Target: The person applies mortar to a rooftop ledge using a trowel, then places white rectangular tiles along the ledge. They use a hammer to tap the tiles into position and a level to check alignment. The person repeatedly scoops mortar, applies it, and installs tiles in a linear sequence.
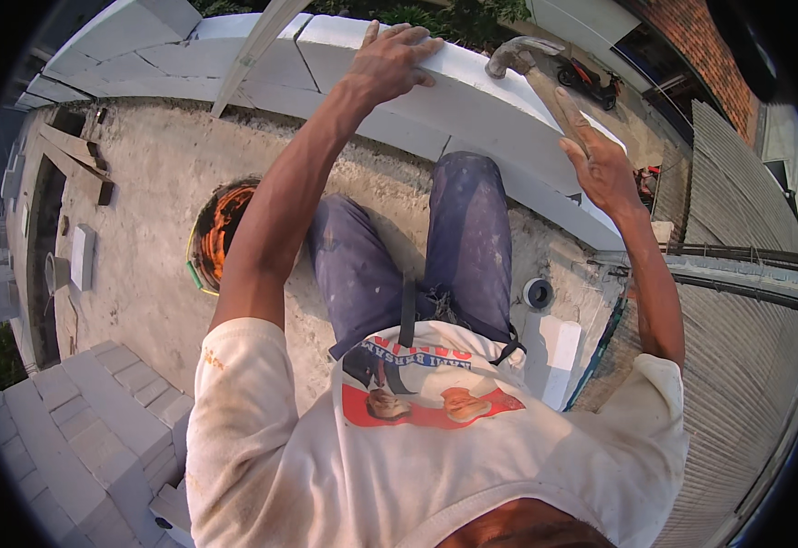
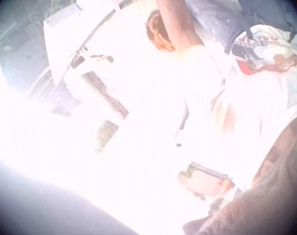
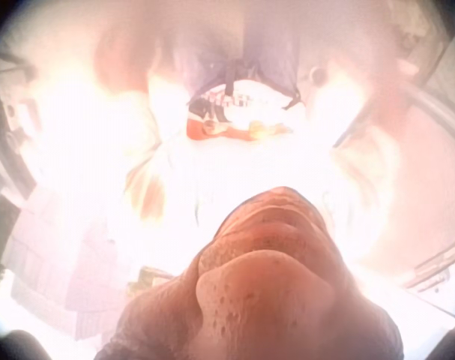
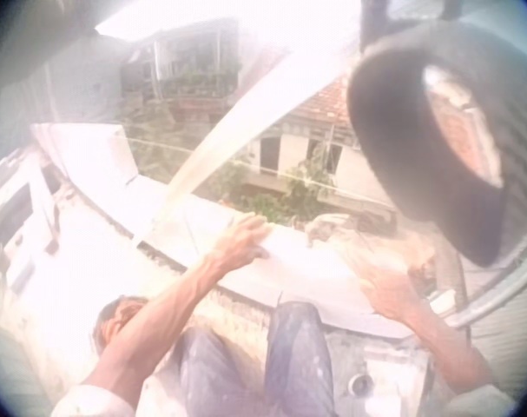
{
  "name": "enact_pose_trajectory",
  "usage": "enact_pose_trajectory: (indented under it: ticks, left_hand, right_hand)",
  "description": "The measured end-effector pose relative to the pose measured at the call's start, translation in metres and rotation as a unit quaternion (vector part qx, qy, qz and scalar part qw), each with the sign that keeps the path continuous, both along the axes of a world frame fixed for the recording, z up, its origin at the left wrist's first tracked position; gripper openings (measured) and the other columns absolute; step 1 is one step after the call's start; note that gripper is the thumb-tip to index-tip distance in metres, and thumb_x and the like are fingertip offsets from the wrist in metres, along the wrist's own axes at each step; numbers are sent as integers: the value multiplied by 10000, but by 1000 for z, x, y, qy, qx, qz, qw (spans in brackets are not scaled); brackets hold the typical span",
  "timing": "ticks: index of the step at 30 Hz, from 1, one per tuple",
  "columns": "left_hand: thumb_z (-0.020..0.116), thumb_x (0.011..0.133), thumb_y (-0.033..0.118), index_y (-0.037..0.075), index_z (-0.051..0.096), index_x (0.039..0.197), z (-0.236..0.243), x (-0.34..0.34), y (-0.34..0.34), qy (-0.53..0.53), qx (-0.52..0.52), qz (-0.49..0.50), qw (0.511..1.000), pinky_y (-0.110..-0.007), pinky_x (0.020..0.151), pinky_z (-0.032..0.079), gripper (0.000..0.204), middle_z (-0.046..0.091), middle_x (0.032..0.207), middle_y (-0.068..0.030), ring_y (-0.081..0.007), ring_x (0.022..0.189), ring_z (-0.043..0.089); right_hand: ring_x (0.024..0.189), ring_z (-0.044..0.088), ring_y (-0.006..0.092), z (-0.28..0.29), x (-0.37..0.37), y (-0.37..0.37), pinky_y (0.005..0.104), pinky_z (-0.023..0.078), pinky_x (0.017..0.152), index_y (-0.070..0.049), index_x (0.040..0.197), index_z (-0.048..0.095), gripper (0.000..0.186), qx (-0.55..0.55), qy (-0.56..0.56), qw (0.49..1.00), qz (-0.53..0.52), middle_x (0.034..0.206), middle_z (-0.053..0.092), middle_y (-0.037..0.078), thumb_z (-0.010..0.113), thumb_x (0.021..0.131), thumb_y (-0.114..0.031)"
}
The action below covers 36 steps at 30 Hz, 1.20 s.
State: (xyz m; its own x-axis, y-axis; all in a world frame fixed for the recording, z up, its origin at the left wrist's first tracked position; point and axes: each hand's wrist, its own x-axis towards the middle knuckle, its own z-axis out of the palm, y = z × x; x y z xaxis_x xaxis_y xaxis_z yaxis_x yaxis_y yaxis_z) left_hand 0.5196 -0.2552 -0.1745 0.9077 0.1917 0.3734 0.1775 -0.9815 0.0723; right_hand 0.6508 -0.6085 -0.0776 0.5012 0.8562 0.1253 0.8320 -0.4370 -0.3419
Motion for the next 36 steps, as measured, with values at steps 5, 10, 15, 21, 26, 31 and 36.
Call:
enact_pose_trajectory:
  ticks: [5,10,15,21,26,31,36]
  left_hand:
    - [821,861,394,302,579,1518,-2,-3,6,4,3,11,1000,-629,1289,218,706,502,1606,-51,-270,1533,394]
    - [822,856,419,313,594,1502,2,-5,-2,19,-7,20,1000,-633,1289,225,693,512,1598,-44,-259,1533,393]
    - [803,865,443,331,584,1507,-2,1,-3,3,4,10,1000,-621,1297,215,688,507,1601,-35,-258,1530,397]
    - [811,869,422,326,579,1513,-4,-1,3,11,-4,23,1000,-613,1302,199,691,501,1605,-35,-252,1537,387]
    - [812,870,422,321,573,1520,8,-2,-4,36,-35,19,999,-618,1306,175,699,490,1612,-41,-252,1552,358]
    - [799,879,444,317,499,1572,22,-8,-2,87,-56,18,994,-628,1312,134,765,413,1662,-29,-252,1575,311]
    - [803,907,378,164,702,1336,20,-64,-11,-178,-110,-102,973,-512,1202,398,490,669,1392,-68,-272,1346,589]
  right_hand:
    - [1184,684,420,-1,12,-13,450,524,1010,-179,1599,466,609,69,-2,998,13,1346,681,244,678,1030,-231]
    - [1194,697,363,9,9,-46,430,519,1033,5,1491,554,558,-37,-6,999,-25,1346,683,264,676,1043,-303]
    - [1117,700,397,-17,22,-81,441,527,965,-58,1504,557,521,12,-7,999,-47,1262,710,247,680,1038,-254]
    - [1094,710,377,-5,8,-66,419,523,962,-79,1541,524,544,43,39,997,-41,1229,717,261,671,1038,-225]
    - [1090,721,336,7,3,-47,420,520,985,-74,1565,494,572,-1,48,999,-24,1251,722,266,665,1046,-244]
    - [1170,703,382,-12,-7,-13,434,507,1010,-169,1612,439,624,4,57,998,23,1311,694,270,660,1029,-175]
    - [1193,695,377,3,-31,48,423,510,1023,-199,1622,432,643,81,92,992,27,1354,677,265,658,1021,-172]
